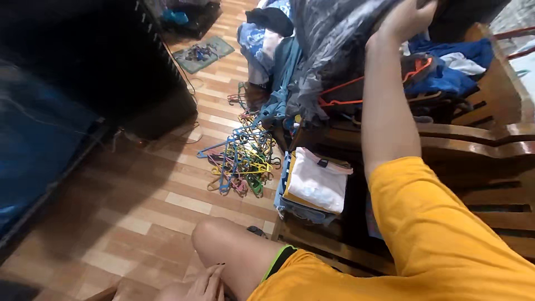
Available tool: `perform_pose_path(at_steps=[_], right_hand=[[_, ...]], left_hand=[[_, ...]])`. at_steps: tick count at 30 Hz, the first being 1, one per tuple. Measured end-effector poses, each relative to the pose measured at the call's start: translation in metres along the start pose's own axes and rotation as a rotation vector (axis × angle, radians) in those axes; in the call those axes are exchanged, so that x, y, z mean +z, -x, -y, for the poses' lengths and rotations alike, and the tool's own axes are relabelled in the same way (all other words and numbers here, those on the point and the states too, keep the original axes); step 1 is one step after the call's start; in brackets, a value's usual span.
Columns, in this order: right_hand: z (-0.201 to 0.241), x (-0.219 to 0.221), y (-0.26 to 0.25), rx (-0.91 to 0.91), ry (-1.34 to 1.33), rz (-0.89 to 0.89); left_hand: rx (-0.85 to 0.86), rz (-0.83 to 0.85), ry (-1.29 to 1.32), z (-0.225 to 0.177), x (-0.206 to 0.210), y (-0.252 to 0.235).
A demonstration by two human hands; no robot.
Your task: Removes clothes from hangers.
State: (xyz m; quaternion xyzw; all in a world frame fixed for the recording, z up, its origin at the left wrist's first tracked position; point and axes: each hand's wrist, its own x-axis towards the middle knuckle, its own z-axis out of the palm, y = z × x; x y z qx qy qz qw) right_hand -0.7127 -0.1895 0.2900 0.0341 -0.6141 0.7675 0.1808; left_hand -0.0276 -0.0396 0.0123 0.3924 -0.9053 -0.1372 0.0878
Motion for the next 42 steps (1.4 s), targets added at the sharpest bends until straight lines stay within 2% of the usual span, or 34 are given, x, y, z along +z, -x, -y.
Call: perform_pose_path(at_steps=[4,6,8,12,17,22,25,27,30,33,37,40,42], right_hand=[[-0.054,-0.053,0.073,0.343,0.060,-0.122],[-0.093,-0.074,0.111,0.536,0.169,-0.114],[-0.115,-0.085,0.128,0.643,0.267,-0.098],[-0.110,-0.084,0.121,0.696,0.085,-0.140],[-0.108,-0.077,0.103,0.791,0.077,0.002],[-0.077,-0.067,0.101,0.871,-0.011,0.055],[-0.062,-0.042,0.099,0.724,0.058,0.168],[-0.051,-0.030,0.103,0.537,0.163,0.293],[-0.029,-0.028,0.126,0.175,0.236,0.609],[0.001,-0.045,0.157,-0.250,0.387,0.988],[0.056,-0.079,0.200,-0.594,0.564,1.466],[0.096,-0.113,0.223,-0.816,0.429,1.745],[0.122,-0.138,0.237,-0.898,0.261,1.944]], left_hand=[[-0.009,0.041,0.023,-0.001,0.008,0.009],[0.016,0.055,0.016,0.004,0.016,0.013],[0.042,0.035,0.020,0.009,0.020,0.017],[0.031,-0.016,0.021,0.016,0.029,0.025],[-0.007,-0.043,0.061,0.014,0.043,0.033],[-0.025,-0.039,0.073,0.012,0.050,0.041],[-0.043,-0.036,0.057,0.011,0.038,0.042],[-0.049,-0.045,0.041,0.010,0.028,0.043],[-0.064,-0.112,0.004,0.014,0.015,0.042],[-0.093,-0.235,-0.094,0.029,0.003,0.042],[-0.191,-0.334,-0.142,0.024,-0.057,0.029],[-0.223,-0.520,-0.187,0.018,-0.105,0.021],[-0.197,-0.643,-0.148,0.013,-0.140,0.019]])
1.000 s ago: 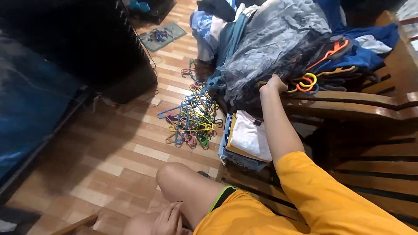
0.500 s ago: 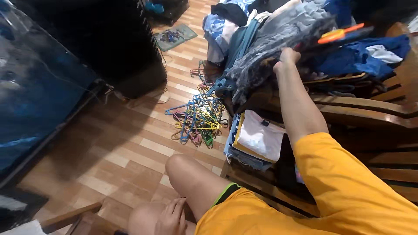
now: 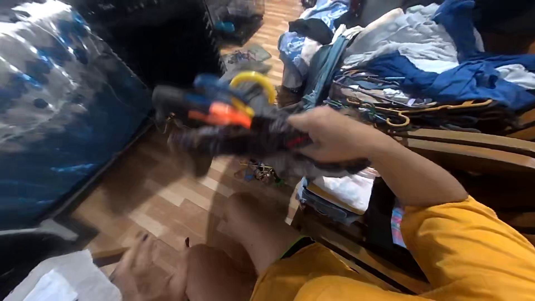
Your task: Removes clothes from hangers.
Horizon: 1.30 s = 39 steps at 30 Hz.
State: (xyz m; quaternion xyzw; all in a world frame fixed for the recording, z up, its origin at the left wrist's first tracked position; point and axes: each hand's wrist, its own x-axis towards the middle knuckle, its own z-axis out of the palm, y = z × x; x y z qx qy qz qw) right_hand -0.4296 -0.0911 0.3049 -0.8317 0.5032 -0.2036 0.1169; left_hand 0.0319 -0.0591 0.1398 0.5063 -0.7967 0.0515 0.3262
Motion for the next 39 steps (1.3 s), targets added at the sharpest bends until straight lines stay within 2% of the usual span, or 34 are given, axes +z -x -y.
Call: perform_pose_path(at_steps=[2,4,6,9,11,14,16,17,19,21,23,25,26,29,32,34,37,39], right_hand=[[0.034,0.004,0.010,-0.167,-0.084,0.146],[0.061,0.009,0.014,-0.282,-0.215,0.358],[0.077,0.011,0.013,-0.341,-0.357,0.490],[0.097,0.003,0.011,-0.382,-0.533,0.487],[0.113,-0.006,0.008,-0.431,-0.640,0.487],[0.135,-0.011,-0.005,-0.501,-0.800,0.564],[0.141,0.000,-0.019,-0.535,-0.810,0.657],[0.139,0.012,-0.026,-0.547,-0.775,0.704],[0.123,0.056,-0.040,-0.495,-0.640,0.781],[0.092,0.131,-0.039,-0.358,-0.436,0.782],[0.059,0.214,-0.025,-0.218,-0.198,0.828],[0.039,0.268,-0.013,-0.165,-0.070,0.841],[0.040,0.278,-0.011,-0.186,-0.088,0.785],[0.074,0.277,-0.015,-0.295,-0.262,0.522],[0.094,0.298,-0.030,-0.505,-0.228,0.370],[0.099,0.317,-0.045,-0.614,-0.206,0.446],[0.105,0.336,-0.062,-0.672,-0.200,0.652],[0.109,0.343,-0.064,-0.718,-0.335,0.717]], left_hand=[[0.036,-0.021,0.044,-0.005,-0.031,-0.022],[0.080,0.087,-0.017,-0.010,-0.061,-0.033],[0.109,0.170,-0.069,-0.015,-0.080,-0.031],[0.092,0.142,-0.077,-0.016,-0.106,-0.013],[0.049,0.144,-0.052,-0.016,-0.147,0.000],[-0.081,0.290,-0.038,-0.047,-0.228,0.016],[-0.177,0.393,-0.068,-0.067,-0.250,0.029],[-0.204,0.385,-0.105,-0.073,-0.244,0.037],[-0.259,0.311,-0.108,-0.078,-0.202,0.050],[-0.463,0.413,0.011,-0.063,-0.140,0.071],[-0.649,0.569,0.093,-0.038,-0.068,0.118],[-0.674,0.612,0.051,-0.027,-0.019,0.169],[-0.681,0.573,0.037,-0.028,-0.008,0.185],[-0.683,0.356,0.074,-0.045,-0.006,0.203],[-0.593,0.198,0.014,-0.057,-0.004,0.197],[-0.518,0.100,-0.028,-0.065,-0.003,0.189],[-0.370,-0.022,-0.019,-0.082,-0.006,0.186],[-0.272,-0.031,-0.003,-0.091,-0.007,0.195]])
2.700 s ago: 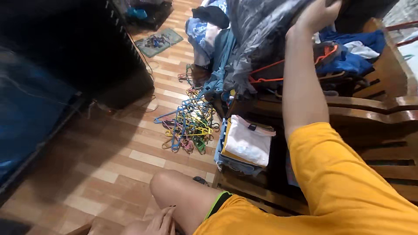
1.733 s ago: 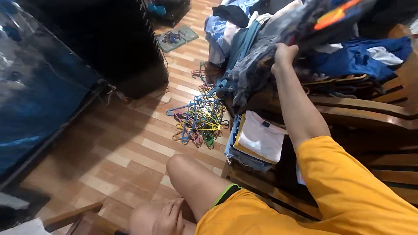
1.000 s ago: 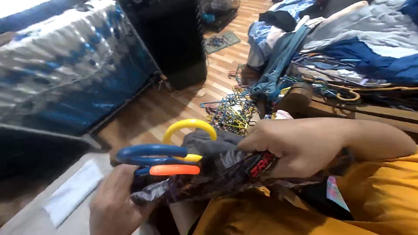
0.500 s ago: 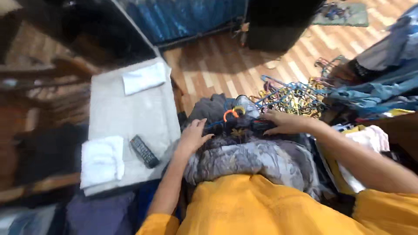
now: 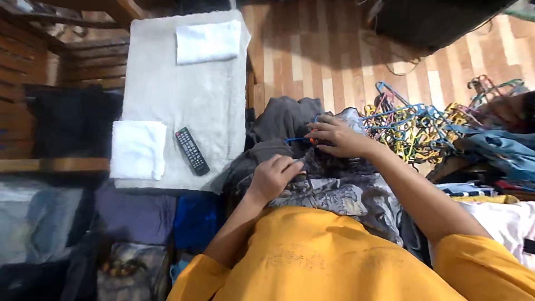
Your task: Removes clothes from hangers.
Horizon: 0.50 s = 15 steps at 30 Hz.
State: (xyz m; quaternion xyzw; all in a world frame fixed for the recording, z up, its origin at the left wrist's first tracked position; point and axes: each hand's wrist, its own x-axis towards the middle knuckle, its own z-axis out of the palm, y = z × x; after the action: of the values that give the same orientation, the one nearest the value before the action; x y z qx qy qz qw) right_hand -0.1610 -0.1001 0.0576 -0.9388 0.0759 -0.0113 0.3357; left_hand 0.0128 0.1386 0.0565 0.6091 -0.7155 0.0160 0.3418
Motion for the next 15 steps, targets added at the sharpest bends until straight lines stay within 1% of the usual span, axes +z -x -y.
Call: perform_pose_path(at_steps=[2,3,5,8,10,12,13,14,15], right_hand=[[0.018,-0.002,-0.001,-0.040,-0.188,0.081],[0.025,-0.002,0.001,-0.051,-0.224,0.126],[0.032,-0.005,0.009,-0.023,-0.234,0.237],[0.033,-0.008,0.024,0.089,-0.197,0.347],[0.031,-0.008,0.037,0.115,-0.181,0.440],[0.032,-0.021,0.052,0.198,-0.189,0.526],[0.031,-0.031,0.062,0.244,-0.187,0.520],[0.027,-0.041,0.074,0.271,-0.176,0.443],[0.020,-0.049,0.088,0.281,-0.152,0.322]], left_hand=[[0.061,0.012,-0.020,-0.001,-0.004,0.013],[0.077,0.011,-0.038,-0.001,-0.010,0.017],[0.096,0.013,-0.073,-0.003,-0.028,0.023],[0.108,0.068,-0.084,-0.009,-0.054,0.033],[0.115,0.130,-0.054,-0.013,-0.063,0.037],[0.126,0.167,-0.027,-0.017,-0.067,0.040],[0.115,0.166,-0.013,-0.018,-0.069,0.042],[0.089,0.154,0.009,-0.017,-0.071,0.044],[0.053,0.140,0.032,-0.014,-0.073,0.046]])
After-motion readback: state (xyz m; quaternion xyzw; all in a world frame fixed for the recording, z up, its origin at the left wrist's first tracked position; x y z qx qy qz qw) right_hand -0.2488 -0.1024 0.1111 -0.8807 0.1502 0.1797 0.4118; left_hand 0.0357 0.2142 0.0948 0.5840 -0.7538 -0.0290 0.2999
